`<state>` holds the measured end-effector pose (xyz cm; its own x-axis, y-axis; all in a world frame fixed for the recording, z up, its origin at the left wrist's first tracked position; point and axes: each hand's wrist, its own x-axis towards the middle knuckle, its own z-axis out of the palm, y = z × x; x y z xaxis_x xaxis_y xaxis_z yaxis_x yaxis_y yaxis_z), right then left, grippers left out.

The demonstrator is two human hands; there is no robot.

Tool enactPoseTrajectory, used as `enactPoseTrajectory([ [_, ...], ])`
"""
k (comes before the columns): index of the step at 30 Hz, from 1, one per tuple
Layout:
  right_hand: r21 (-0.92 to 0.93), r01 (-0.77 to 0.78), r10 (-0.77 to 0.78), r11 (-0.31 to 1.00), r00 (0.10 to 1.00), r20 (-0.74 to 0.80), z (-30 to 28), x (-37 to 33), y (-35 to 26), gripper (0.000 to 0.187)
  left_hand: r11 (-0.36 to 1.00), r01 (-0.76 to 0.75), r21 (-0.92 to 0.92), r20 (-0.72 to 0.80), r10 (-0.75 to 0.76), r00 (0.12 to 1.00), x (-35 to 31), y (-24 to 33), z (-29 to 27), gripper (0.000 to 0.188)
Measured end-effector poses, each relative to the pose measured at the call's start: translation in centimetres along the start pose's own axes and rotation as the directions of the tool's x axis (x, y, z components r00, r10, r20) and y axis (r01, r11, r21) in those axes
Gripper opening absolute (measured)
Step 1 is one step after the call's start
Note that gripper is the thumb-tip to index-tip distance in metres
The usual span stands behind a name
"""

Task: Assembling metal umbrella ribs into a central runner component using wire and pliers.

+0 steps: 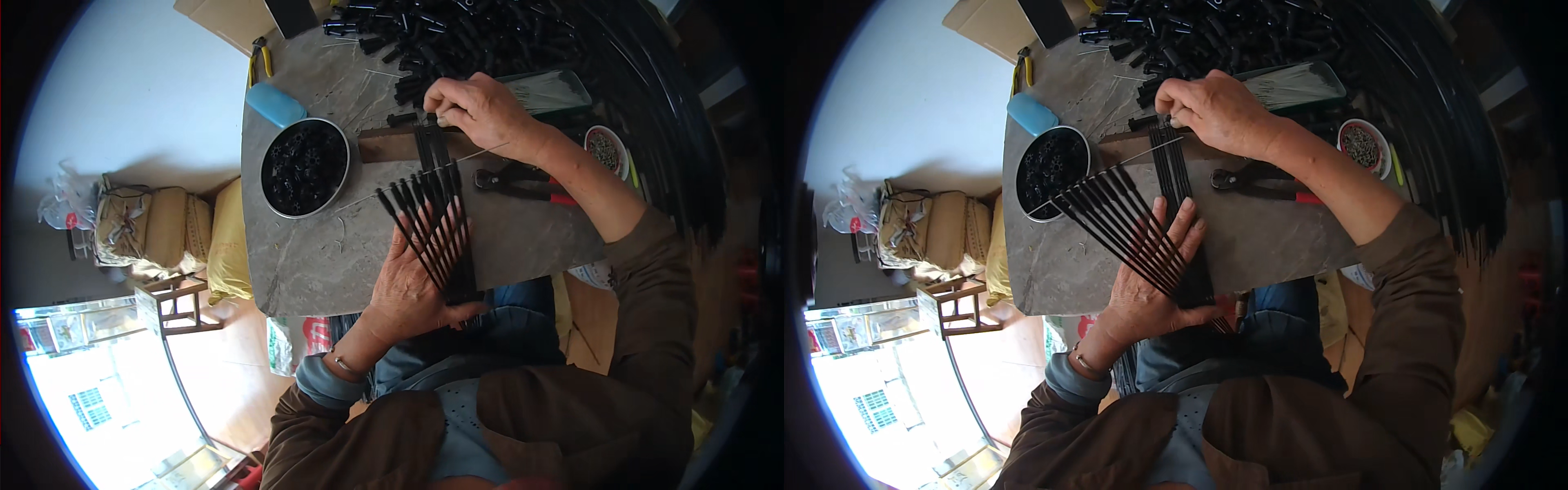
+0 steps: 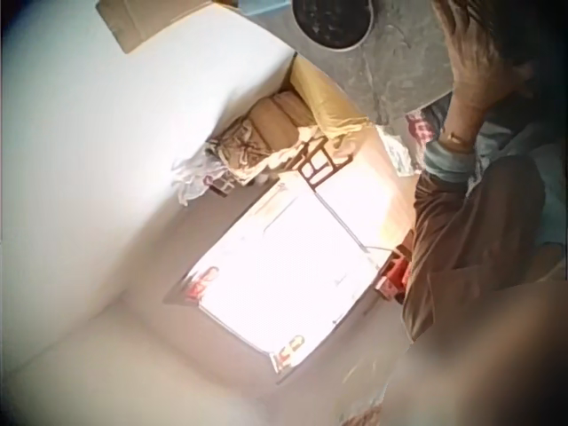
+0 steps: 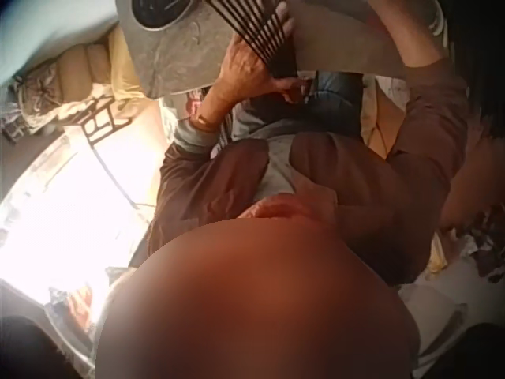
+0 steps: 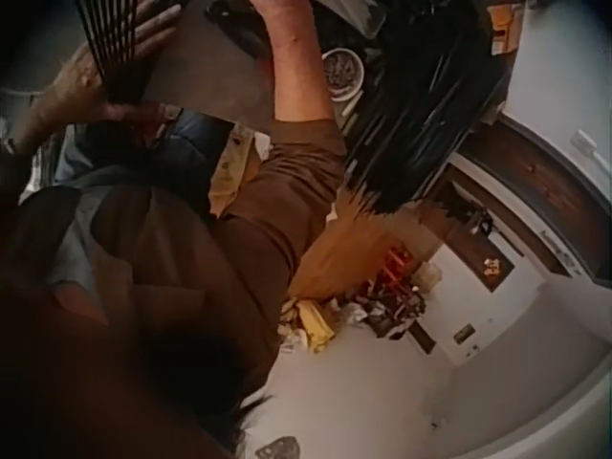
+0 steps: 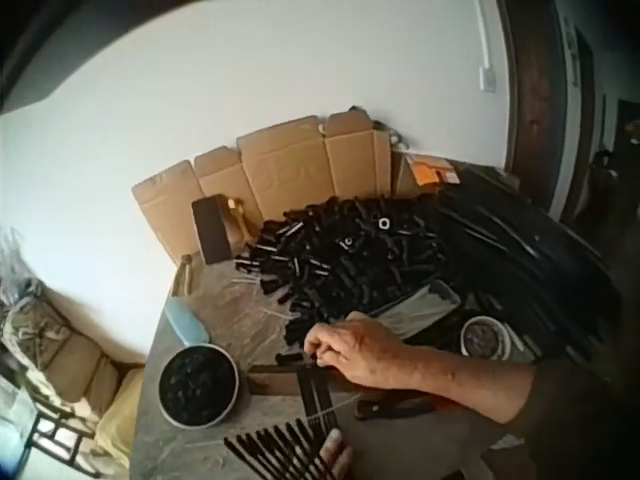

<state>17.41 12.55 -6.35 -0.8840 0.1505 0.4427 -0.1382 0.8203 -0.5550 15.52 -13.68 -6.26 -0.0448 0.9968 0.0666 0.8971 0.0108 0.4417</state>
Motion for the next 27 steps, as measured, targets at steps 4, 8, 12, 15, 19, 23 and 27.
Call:
enactPoseTrajectory([
  [4, -0.110, 0.031, -0.035, 0.993, 0.999, -0.030, -0.6, -0.3, -0.4, 0.013, 1.000, 0.008, 0.022, -0.009, -0.007, 1.000, 0.1, 0.2, -0.2, 0.104],
  [8, -0.498, 0.143, -0.115, 0.855, 0.990, 0.086, -2.7, -1.9, -0.4, 0.004, 0.999, -0.001, 0.044, -0.018, 0.002, 1.000, 0.3, 0.5, -0.4, 0.102],
  [12, -0.532, 0.201, -0.188, 0.823, 0.979, 0.080, -2.0, -1.7, 0.3, 0.010, 0.999, 0.003, 0.045, -0.036, -0.002, 0.999, 0.4, 0.6, -0.5, 0.099],
  [15, -0.458, 0.201, -0.205, 0.866, 0.978, 0.042, -2.3, -1.5, 0.2, 0.013, 0.999, -0.001, 0.051, -0.032, 0.003, 0.999, 0.6, 0.7, -0.4, 0.099],
  [19, -0.411, 0.195, -0.182, 0.890, 0.981, 0.071, -2.5, -0.9, 0.7, 0.013, 0.998, 0.009, 0.057, -0.020, -0.008, 1.000, 0.5, 0.8, -0.6, 0.098],
  [23, -0.317, 0.189, -0.164, 0.929, 0.981, 0.105, -2.3, -0.7, 1.1, 0.011, 0.998, 0.026, 0.057, -0.019, -0.025, 1.000, 0.7, 1.0, -0.5, 0.099],
  [27, -0.320, 0.195, -0.155, 0.927, 0.977, 0.145, -2.5, -0.5, 0.7, 0.010, 0.998, 0.033, 0.050, -0.017, -0.033, 0.999, 0.6, 1.0, -0.4, 0.098],
])
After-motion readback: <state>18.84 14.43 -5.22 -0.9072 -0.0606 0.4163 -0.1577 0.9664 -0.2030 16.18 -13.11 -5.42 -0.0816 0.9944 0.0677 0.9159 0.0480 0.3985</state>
